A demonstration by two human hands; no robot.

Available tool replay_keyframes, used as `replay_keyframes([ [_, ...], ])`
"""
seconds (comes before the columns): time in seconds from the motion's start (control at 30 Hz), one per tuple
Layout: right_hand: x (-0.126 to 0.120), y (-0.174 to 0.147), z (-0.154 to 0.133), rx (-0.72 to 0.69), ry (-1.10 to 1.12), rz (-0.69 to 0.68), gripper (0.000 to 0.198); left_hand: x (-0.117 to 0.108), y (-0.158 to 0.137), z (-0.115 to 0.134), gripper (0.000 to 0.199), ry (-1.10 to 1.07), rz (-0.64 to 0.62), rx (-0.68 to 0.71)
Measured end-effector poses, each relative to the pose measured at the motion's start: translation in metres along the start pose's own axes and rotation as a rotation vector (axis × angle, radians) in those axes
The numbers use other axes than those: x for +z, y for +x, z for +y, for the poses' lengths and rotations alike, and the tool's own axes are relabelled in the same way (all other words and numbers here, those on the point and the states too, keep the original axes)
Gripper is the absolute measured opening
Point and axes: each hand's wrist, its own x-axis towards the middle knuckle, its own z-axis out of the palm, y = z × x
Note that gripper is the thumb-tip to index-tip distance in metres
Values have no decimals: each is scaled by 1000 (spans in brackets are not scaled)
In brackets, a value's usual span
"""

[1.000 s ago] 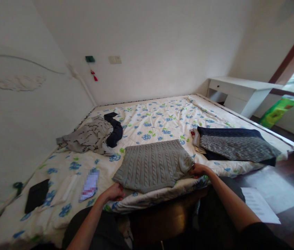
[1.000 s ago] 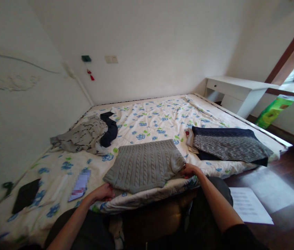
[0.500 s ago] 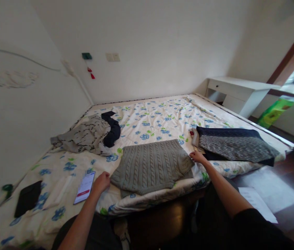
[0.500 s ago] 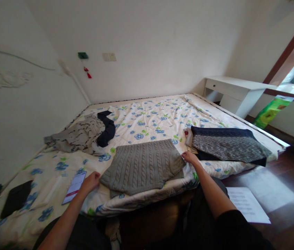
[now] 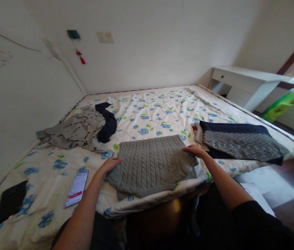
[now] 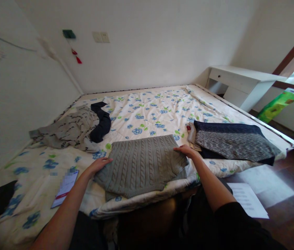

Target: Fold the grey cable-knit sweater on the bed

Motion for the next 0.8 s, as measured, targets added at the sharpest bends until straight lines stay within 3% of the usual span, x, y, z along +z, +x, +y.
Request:
replay_keyframes([
  [0.1,3,-1,0,93,46,-100,43,0,7,-9,69,29,-119,-54],
  [0.17,5,-1,-1,78,80,-102,41,0,9,-13,75,28,-134,-62],
  [0.3,7,1,-8,19,281,-109,43,-1,4,-8,87,-161,-225,-95],
  [0.4,7,3,-10,108,246,-123,46,1,1,0,86,-261,-266,-166],
  [0.53,5,6,-9,123,48,-135,51,4,11,4,73,-170,-255,-201],
  [0.67,-3,10,-14,-46,11,-34,44,0,29,0,58,3,-117,-84],
  [0.8,-12,15,-23,-226,59,98,48,-8,42,-7,74,-15,-7,63],
])
